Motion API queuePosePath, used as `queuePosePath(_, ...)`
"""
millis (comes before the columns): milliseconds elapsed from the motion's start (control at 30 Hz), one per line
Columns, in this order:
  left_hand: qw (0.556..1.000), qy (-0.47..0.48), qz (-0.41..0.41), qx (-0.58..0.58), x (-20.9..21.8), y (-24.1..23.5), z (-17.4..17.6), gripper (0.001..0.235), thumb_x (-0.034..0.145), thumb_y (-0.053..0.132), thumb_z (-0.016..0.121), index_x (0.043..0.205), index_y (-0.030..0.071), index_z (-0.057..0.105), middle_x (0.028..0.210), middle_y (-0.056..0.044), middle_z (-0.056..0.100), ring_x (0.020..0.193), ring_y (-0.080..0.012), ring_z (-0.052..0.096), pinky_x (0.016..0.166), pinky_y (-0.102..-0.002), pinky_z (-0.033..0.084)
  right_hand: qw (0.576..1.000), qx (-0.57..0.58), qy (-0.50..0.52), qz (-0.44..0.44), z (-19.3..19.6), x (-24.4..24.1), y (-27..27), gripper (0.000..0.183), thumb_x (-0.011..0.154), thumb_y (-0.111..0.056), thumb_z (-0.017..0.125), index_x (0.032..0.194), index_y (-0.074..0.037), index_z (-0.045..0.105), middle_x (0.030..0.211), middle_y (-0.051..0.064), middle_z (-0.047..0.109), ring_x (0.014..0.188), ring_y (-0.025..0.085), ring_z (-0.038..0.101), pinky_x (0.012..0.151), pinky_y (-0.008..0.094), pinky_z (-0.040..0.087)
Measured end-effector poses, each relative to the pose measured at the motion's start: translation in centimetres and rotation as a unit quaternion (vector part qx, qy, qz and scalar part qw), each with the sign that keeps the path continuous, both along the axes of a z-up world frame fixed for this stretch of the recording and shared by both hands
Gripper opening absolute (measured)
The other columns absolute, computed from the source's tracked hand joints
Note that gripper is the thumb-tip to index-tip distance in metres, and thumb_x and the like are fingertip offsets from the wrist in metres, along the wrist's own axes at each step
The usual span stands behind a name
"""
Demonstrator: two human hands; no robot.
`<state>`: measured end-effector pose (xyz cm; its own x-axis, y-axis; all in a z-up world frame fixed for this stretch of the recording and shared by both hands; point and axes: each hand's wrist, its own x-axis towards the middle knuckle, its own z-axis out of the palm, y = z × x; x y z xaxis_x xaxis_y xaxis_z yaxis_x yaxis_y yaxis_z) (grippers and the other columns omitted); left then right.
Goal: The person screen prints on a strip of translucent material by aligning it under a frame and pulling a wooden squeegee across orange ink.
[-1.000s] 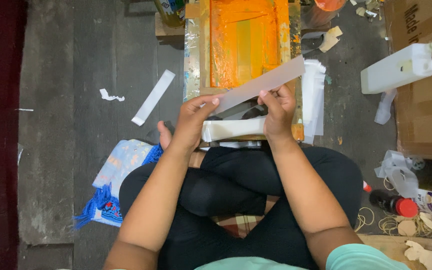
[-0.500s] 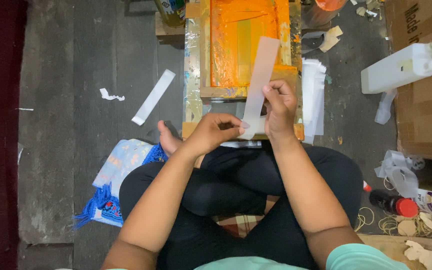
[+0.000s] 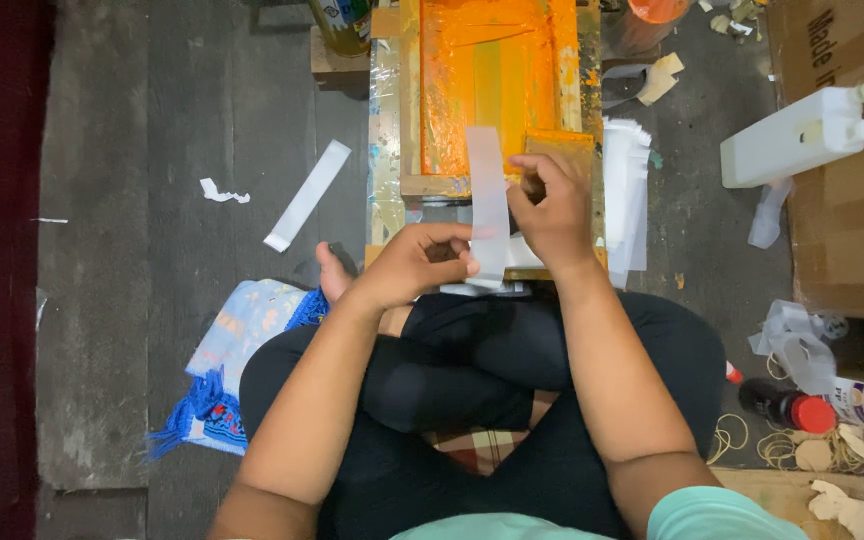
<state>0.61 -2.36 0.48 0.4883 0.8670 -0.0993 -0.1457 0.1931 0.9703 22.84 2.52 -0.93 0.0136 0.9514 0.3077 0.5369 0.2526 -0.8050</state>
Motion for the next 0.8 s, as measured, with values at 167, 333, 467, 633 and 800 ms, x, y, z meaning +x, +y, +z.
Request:
queuePosePath(167, 0.998, -0.033, -0.045, 0.0, -1.0, 0.7, -0.9, 0.044, 0.084, -0.002, 0.08, 0.127, -0.004, 0.07, 0.083, -0.011, 0.071, 0.079, -0.018, 0.072, 0.073, -0.034, 0.063, 0.976, -0.069, -0.203, -0.033, 0.3, -0.3, -0.4, 0.069, 0.079, -0.005, 0.079, 0.143, -0.011, 0.057, 0.149, 0.02, 0.043, 0.148, 0.047, 0.021, 0.119, 0.067, 0.003)
queuePosePath(333, 0.993, -0.075, -0.09, -0.015, -1.8, 0.8, -0.5, 0.042, 0.083, -0.004, 0.079, 0.125, -0.005, 0.07, 0.082, -0.01, 0.071, 0.076, -0.018, 0.074, 0.07, -0.032, 0.063, 0.969, -0.111, -0.213, -0.053, 0.5, -0.3, -0.1, 0.076, 0.078, -0.006, 0.079, 0.149, -0.014, 0.052, 0.157, 0.024, 0.036, 0.153, 0.049, 0.011, 0.12, 0.069, -0.005)
queuePosePath(467, 0.989, -0.086, -0.122, -0.017, -2.3, 0.6, 1.0, 0.044, 0.084, -0.005, 0.078, 0.127, -0.008, 0.067, 0.083, -0.013, 0.07, 0.072, -0.0203, 0.075, 0.068, -0.033, 0.063, 0.967, -0.077, -0.229, -0.083, -1.3, 0.1, 0.5, 0.076, 0.072, -0.001, 0.086, 0.142, -0.015, 0.059, 0.153, 0.018, 0.041, 0.153, 0.045, 0.015, 0.12, 0.067, -0.002)
queuePosePath(633, 0.987, -0.052, -0.155, -0.006, -3.2, 0.7, 1.0, 0.039, 0.085, -0.006, 0.076, 0.123, -0.01, 0.069, 0.084, -0.014, 0.07, 0.073, -0.0216, 0.073, 0.07, -0.034, 0.063, 0.96, 0.012, -0.261, -0.099, -3.8, 1.1, 0.2, 0.069, 0.069, -0.001, 0.092, 0.132, -0.013, 0.067, 0.143, 0.012, 0.05, 0.149, 0.041, 0.025, 0.118, 0.07, 0.004)
queuePosePath(800, 0.977, -0.063, -0.204, -0.014, -3.9, 0.7, -0.7, 0.039, 0.085, -0.001, 0.08, 0.122, -0.009, 0.07, 0.085, -0.013, 0.07, 0.075, -0.0201, 0.074, 0.071, -0.035, 0.063, 0.932, 0.201, -0.272, -0.129, -6.3, 2.4, 0.7, 0.056, 0.073, -0.036, 0.095, 0.122, -0.021, 0.074, 0.125, 0.001, 0.061, 0.134, 0.032, 0.047, 0.117, 0.063, 0.016)
